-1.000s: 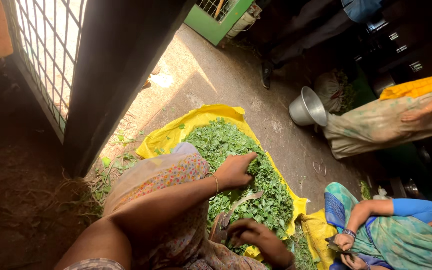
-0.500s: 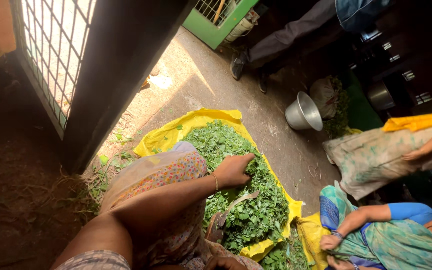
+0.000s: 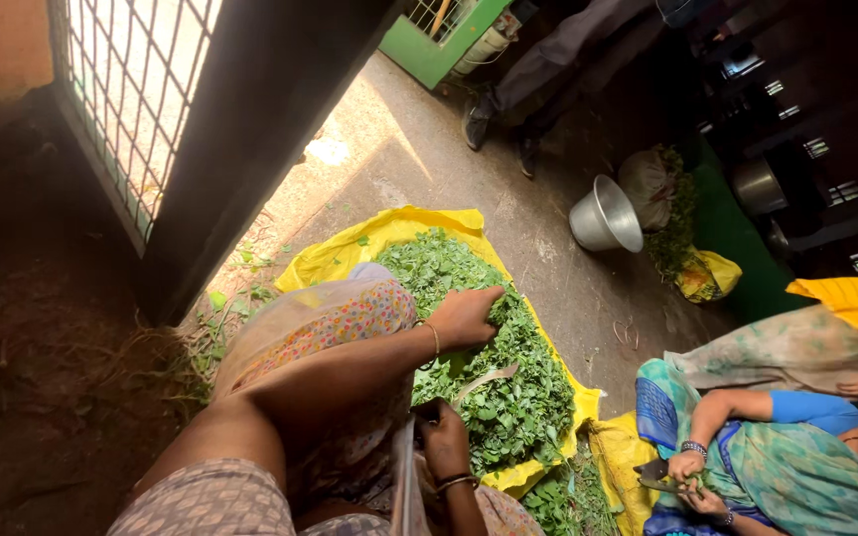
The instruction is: The person sits on the floor and sorts leafy green vegetables by hand, separating stems and leaves. The person places sorted leaves onto a yellow sack and discards stems to the side. Another person works nearby doing the same task.
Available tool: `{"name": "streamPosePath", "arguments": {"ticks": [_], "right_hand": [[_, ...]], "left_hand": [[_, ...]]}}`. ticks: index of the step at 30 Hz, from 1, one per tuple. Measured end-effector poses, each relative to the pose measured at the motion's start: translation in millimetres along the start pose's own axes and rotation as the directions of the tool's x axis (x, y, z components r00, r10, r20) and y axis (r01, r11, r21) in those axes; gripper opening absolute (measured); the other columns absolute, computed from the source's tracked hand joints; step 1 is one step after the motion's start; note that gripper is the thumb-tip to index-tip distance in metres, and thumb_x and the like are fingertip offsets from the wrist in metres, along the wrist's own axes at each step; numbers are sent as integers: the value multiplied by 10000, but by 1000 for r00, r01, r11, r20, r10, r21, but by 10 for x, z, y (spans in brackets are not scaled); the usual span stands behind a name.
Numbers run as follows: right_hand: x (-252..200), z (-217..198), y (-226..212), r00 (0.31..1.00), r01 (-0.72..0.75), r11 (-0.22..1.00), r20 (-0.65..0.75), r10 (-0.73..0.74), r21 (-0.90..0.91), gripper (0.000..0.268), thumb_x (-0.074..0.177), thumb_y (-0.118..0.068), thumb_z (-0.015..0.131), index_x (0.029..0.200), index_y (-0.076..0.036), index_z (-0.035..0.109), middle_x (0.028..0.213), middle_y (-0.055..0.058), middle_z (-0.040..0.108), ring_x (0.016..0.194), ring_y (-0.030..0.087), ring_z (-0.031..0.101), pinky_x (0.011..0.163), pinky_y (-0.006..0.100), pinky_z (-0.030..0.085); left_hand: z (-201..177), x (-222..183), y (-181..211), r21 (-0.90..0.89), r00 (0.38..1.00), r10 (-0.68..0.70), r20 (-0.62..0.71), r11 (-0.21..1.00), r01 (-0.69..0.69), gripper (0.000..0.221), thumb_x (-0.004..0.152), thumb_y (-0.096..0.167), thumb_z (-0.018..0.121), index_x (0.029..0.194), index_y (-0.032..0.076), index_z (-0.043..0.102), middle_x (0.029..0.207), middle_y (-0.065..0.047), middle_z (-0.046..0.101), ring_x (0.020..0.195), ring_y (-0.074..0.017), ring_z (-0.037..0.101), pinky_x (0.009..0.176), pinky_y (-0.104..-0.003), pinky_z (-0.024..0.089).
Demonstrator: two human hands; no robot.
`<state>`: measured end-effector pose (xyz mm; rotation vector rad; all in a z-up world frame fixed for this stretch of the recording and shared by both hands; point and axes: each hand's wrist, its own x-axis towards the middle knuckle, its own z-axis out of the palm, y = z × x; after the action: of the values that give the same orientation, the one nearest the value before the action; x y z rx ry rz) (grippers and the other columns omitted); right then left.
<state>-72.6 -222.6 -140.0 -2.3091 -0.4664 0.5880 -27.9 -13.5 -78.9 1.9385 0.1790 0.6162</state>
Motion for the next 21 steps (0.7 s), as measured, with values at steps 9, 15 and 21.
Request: {"name": "streamPosePath", "arguments": {"ticks": [9,15,21], "right_hand": [[34,-104,505,936,-157,972,341,90,173,219,881,-39,637,1083,7,707,945,98,736,724,157,659,629,282,540],[-43,-472,386,985,-144,959,129,115,244,425,1004,-355,486,1241,-27,617,950,103,695,628,146,615,519,286,545],[-39,-559,362,976,85,877,-217,22,473,563,1064,-517,401,1457,-130,518,862,116,579,575,120,503,480,258,433]], "left_hand": [[18,-12,-87,23,999,-5,34,1000,5,518,727,175,711,1195,82,509,921,-192,717,941,-421,681,832,-541,487],[170,-49,-237,76,995,0,104,997,-7,445,751,120,708,1134,67,488,941,-193,709,948,-430,677,806,-568,470],[608,-321,-332,169,914,38,404,979,-116,421,828,151,697,1164,62,458,907,-237,701,862,-464,680,734,-551,534]]}}
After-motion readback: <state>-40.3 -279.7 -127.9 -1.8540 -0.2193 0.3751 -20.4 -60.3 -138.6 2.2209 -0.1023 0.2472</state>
